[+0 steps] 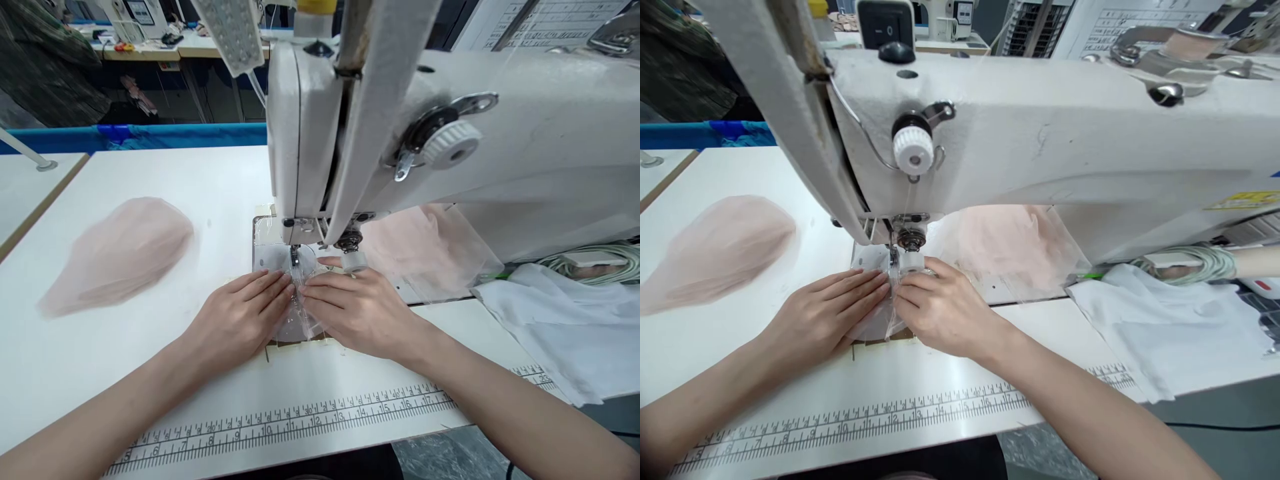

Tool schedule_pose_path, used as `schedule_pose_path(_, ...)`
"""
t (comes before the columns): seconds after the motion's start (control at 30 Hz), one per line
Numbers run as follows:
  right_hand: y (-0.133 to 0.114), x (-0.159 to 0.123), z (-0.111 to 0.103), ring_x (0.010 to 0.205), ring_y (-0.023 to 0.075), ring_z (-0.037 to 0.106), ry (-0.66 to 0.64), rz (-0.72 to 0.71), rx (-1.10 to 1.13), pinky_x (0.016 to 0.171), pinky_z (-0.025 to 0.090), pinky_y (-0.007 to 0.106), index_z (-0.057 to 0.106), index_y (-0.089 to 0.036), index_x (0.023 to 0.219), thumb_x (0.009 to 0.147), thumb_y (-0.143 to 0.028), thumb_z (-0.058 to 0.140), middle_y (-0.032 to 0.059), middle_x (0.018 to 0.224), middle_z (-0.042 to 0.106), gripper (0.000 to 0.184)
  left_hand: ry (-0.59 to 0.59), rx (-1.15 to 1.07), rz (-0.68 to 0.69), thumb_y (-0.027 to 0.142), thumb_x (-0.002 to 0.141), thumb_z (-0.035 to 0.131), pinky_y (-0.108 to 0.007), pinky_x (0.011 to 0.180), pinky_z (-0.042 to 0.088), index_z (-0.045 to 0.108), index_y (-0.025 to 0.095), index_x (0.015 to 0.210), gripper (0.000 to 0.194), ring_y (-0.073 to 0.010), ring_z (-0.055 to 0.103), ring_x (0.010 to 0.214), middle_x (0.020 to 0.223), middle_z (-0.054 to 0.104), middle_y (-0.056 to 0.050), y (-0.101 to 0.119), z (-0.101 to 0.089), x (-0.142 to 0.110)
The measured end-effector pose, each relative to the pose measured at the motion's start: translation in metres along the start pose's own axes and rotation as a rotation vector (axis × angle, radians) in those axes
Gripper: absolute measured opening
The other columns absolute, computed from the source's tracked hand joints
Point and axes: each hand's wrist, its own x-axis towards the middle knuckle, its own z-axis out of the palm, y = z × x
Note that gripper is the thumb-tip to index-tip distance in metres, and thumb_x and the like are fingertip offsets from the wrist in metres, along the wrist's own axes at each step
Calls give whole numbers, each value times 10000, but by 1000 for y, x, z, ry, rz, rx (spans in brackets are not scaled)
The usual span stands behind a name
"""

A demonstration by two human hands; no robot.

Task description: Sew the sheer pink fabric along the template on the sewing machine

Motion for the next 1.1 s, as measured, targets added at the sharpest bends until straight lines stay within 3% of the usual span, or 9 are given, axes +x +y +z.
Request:
schedule_pose_path(0.8, 4, 1, 6, 845, 177, 689, -14, 70, 13, 904, 508, 380, 711, -118, 889, 870, -57, 505, 54, 963, 742, 215, -58, 19, -66, 202, 950, 456, -423, 982, 519, 606, 86, 1200, 314, -239, 627, 1117, 1184, 663, -120, -8, 7, 1)
schedule_pose_path(1.1, 3, -2, 6, 923, 168, 676, -4, 23, -46, 947, 487, 373, 707, -125, 942, 895, -87, 508, 52, 993, 739, 208, -48, -22, -3, 150, 923, 500, -417, 1024, 486, 618, 92, 1181, 290, -216, 646, 1080, 1155, 684, -95, 0, -1, -2)
